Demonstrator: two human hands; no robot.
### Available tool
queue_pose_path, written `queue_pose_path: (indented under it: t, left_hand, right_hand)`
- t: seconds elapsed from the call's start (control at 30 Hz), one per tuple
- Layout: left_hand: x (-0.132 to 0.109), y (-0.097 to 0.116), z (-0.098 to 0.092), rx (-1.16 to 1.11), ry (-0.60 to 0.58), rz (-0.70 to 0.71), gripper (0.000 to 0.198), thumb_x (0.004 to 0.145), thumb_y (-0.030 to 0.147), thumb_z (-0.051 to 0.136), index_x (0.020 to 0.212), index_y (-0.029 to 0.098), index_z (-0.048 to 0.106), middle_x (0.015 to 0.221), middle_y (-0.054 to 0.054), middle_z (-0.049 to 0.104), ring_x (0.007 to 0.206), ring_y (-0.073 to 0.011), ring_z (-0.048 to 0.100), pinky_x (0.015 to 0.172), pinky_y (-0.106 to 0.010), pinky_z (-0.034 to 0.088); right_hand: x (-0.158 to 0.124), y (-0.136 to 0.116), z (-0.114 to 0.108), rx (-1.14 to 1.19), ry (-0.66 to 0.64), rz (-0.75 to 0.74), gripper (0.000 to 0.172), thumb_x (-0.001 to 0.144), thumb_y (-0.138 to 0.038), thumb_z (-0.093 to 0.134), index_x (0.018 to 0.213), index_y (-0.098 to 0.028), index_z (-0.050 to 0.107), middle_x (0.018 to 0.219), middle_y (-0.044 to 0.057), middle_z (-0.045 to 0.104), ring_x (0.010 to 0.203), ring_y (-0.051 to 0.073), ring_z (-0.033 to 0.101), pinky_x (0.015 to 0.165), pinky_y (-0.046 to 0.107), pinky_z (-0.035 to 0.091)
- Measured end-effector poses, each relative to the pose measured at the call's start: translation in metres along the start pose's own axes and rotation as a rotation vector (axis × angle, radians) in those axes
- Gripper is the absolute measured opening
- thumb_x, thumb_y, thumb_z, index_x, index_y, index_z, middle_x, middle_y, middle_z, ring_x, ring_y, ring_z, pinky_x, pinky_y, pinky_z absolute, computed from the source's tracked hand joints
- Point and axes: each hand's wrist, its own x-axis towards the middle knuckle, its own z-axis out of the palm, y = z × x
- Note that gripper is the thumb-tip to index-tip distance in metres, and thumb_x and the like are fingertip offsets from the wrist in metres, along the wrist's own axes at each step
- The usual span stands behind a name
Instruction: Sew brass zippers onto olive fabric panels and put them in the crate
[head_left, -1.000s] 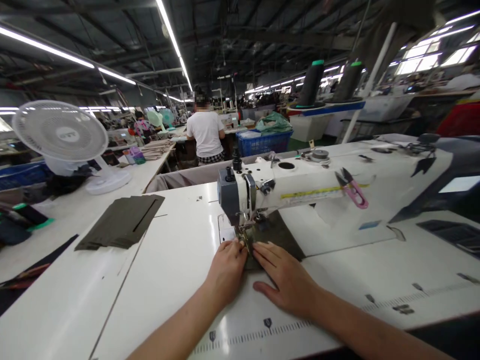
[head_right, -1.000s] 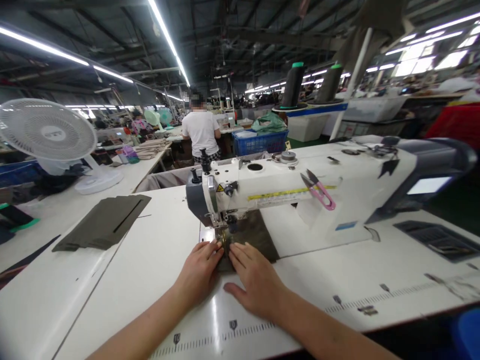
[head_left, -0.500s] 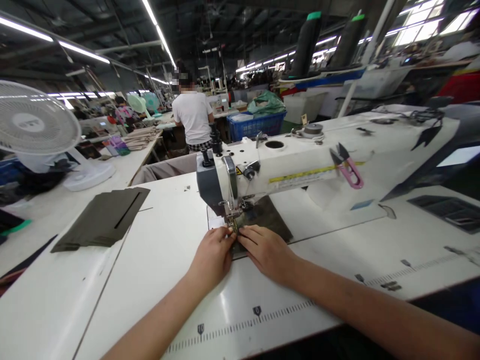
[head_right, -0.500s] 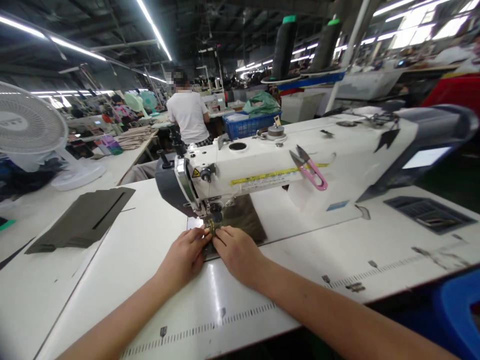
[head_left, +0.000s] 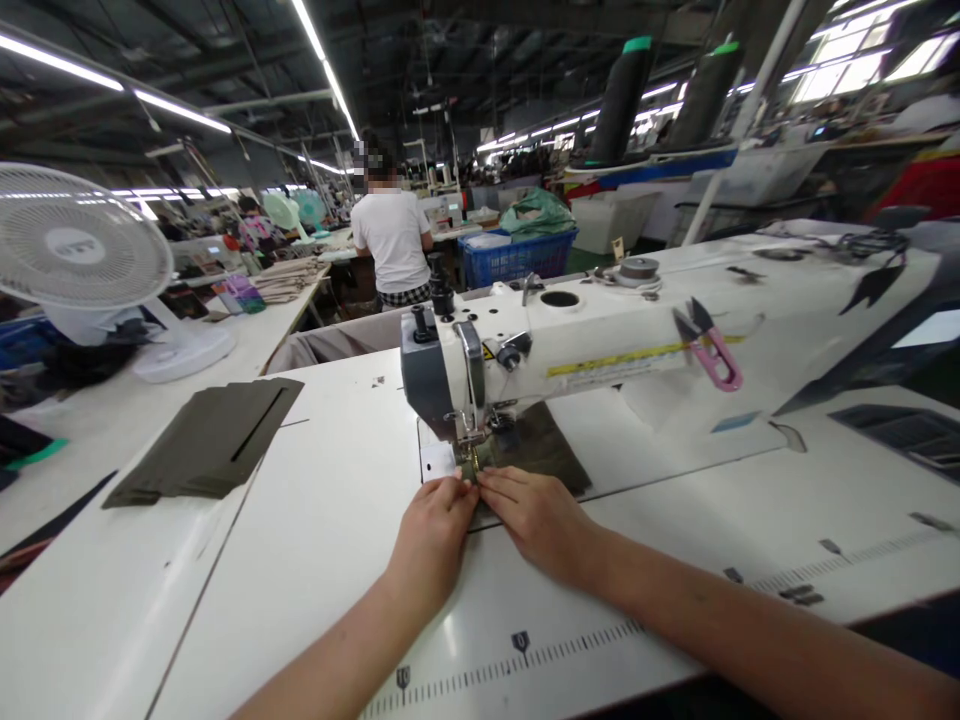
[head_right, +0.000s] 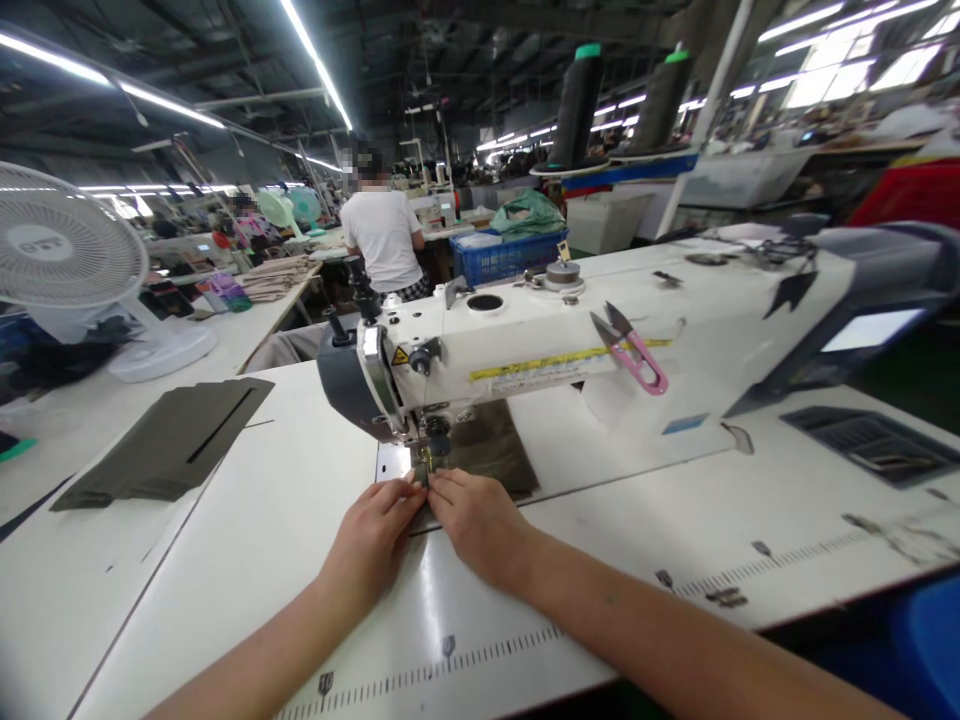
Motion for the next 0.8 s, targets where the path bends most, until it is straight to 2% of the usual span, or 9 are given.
queue_pose_path:
  t: [0.2, 0.5, 0.63, 0.7, 0.8]
  left_hand:
    - [0.006, -0.011, 0.006, 0.010, 0.017, 0.029, 0.022, 0.087, 0.009, 0.039, 0.095, 0.011, 0.059, 0.084, -0.010, 0.061, 0.077, -0.0199, 0.057, 0.069, -0.034, 0.054]
    - [0.014, -0.016, 0.006, 0.027, 0.003, -0.048, 0.019, 0.084, 0.009, 0.043, 0.092, 0.013, 0.060, 0.084, -0.009, 0.060, 0.073, -0.0192, 0.058, 0.066, -0.033, 0.054]
    - [0.004, -0.011, 0.000, 0.050, 0.027, -0.060, 0.019, 0.085, 0.011, 0.045, 0.095, 0.014, 0.060, 0.099, -0.011, 0.062, 0.091, -0.0228, 0.060, 0.083, -0.042, 0.051]
    - [0.000, -0.010, -0.001, 0.078, 0.050, 0.003, 0.021, 0.087, 0.010, 0.040, 0.093, 0.013, 0.060, 0.102, -0.011, 0.064, 0.096, -0.0235, 0.060, 0.090, -0.048, 0.046]
    - [0.000, -0.013, -0.001, 0.102, 0.037, 0.105, 0.026, 0.089, 0.009, 0.035, 0.090, 0.011, 0.061, 0.099, -0.012, 0.066, 0.094, -0.0218, 0.062, 0.093, -0.047, 0.046]
  right_hand:
    - [0.005, 0.009, 0.005, 0.044, 0.012, 0.021, 0.028, 0.082, -0.005, 0.040, 0.090, -0.005, 0.066, 0.094, 0.012, 0.068, 0.087, 0.020, 0.061, 0.080, 0.029, 0.052]
    - [0.010, 0.013, 0.014, 0.023, 0.048, 0.070, 0.024, 0.085, -0.008, 0.042, 0.094, -0.007, 0.065, 0.096, 0.013, 0.067, 0.081, 0.020, 0.064, 0.074, 0.031, 0.055]
    - [0.002, 0.006, 0.013, -0.056, 0.072, 0.063, 0.022, 0.085, -0.012, 0.046, 0.095, -0.003, 0.065, 0.099, 0.016, 0.066, 0.092, 0.024, 0.062, 0.083, 0.033, 0.052]
    - [-0.001, 0.004, 0.013, -0.094, 0.080, 0.039, 0.022, 0.084, -0.010, 0.046, 0.092, -0.003, 0.065, 0.099, 0.016, 0.066, 0.093, 0.024, 0.062, 0.083, 0.033, 0.053]
    - [0.000, 0.006, 0.014, -0.117, 0.089, 0.006, 0.023, 0.084, -0.006, 0.044, 0.088, -0.003, 0.066, 0.094, 0.015, 0.068, 0.087, 0.022, 0.064, 0.080, 0.031, 0.054]
